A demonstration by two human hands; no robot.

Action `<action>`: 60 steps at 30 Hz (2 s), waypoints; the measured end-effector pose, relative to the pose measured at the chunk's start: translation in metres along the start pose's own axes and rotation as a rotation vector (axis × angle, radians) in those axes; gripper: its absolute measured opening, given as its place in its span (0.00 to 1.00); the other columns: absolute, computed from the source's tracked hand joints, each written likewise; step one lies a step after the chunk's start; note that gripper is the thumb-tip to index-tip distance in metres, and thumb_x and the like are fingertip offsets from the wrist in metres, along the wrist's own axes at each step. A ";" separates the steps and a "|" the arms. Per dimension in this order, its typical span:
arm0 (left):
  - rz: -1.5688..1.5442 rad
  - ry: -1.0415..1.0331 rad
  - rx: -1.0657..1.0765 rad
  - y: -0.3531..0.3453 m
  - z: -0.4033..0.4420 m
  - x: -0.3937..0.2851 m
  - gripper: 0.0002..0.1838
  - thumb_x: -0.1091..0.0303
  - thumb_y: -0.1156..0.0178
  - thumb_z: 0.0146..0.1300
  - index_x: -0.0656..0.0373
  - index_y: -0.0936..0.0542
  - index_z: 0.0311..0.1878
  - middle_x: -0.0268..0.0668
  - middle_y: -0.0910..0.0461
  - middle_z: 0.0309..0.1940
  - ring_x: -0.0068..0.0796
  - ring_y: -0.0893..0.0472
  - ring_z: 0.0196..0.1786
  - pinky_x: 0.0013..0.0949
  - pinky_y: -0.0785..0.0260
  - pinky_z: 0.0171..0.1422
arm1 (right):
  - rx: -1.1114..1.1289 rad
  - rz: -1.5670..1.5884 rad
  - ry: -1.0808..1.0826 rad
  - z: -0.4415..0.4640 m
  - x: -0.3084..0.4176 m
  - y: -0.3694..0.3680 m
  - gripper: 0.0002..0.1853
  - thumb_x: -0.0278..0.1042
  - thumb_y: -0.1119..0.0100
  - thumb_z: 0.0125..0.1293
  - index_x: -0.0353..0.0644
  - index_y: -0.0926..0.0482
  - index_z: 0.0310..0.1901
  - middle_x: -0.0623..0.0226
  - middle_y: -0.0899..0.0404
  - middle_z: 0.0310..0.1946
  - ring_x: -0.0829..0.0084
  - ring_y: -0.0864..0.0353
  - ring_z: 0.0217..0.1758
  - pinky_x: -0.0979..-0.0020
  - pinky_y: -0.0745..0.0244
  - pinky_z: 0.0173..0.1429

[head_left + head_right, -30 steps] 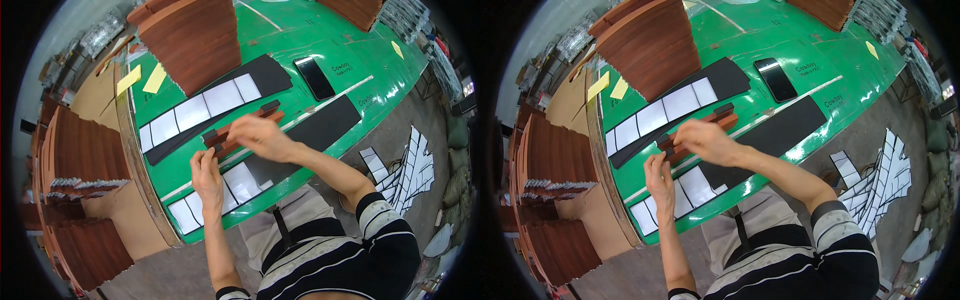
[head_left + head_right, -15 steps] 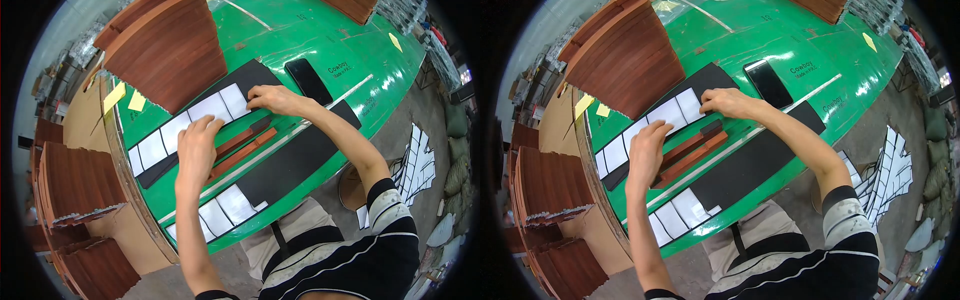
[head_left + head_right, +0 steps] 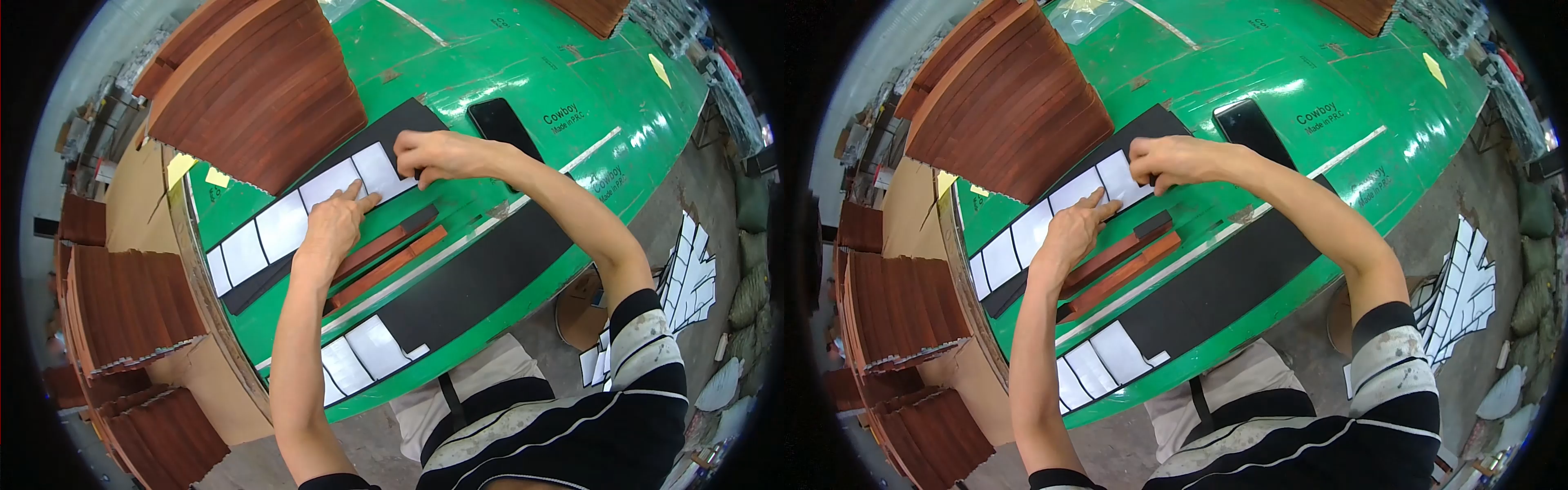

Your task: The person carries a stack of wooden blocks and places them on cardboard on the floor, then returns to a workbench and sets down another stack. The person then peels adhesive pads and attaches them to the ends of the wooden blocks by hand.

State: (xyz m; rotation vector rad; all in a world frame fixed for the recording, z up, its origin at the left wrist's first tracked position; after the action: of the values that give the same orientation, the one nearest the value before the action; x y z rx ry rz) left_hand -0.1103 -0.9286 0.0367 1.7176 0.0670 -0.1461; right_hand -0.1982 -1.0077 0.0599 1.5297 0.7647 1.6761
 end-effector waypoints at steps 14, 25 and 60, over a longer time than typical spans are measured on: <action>-0.308 -0.231 -0.982 0.111 -0.093 -0.122 0.20 0.80 0.28 0.41 0.62 0.21 0.41 0.41 0.22 0.38 0.36 0.22 0.38 0.34 0.29 0.39 | -0.611 1.411 -0.456 -0.097 0.050 -0.011 0.12 0.46 0.40 0.66 0.48 0.23 0.39 0.80 0.27 0.34 0.85 0.27 0.40 0.75 0.28 0.49; -0.342 -0.236 -0.932 0.086 -0.147 -0.146 0.18 0.83 0.29 0.42 0.64 0.22 0.39 0.39 0.21 0.33 0.34 0.24 0.33 0.34 0.32 0.37 | -0.452 1.458 -0.571 -0.142 0.097 -0.053 0.13 0.39 0.39 0.66 0.41 0.24 0.46 0.74 0.24 0.40 0.82 0.23 0.44 0.73 0.22 0.48; -0.258 0.307 -0.814 0.018 -0.093 -0.075 0.13 0.69 0.28 0.44 0.56 0.17 0.36 0.28 0.22 0.36 0.29 0.26 0.45 0.39 0.50 0.47 | -0.511 -0.116 -0.142 -0.074 0.069 -0.015 0.12 0.32 0.31 0.50 0.49 0.16 0.39 0.74 0.22 0.34 0.69 0.27 0.39 0.69 0.27 0.43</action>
State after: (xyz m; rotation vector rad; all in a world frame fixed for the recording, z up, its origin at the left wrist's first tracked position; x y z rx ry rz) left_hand -0.1768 -0.8361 0.0776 0.8989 0.5076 -0.0314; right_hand -0.2715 -0.9390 0.0771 1.2011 0.3072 1.5089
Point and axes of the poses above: each hand's wrist, its own z-axis towards the middle knuckle, its own y-axis out of the back of the hand, x = y × z, the point moved 9 cm from there along z, towards the middle knuckle
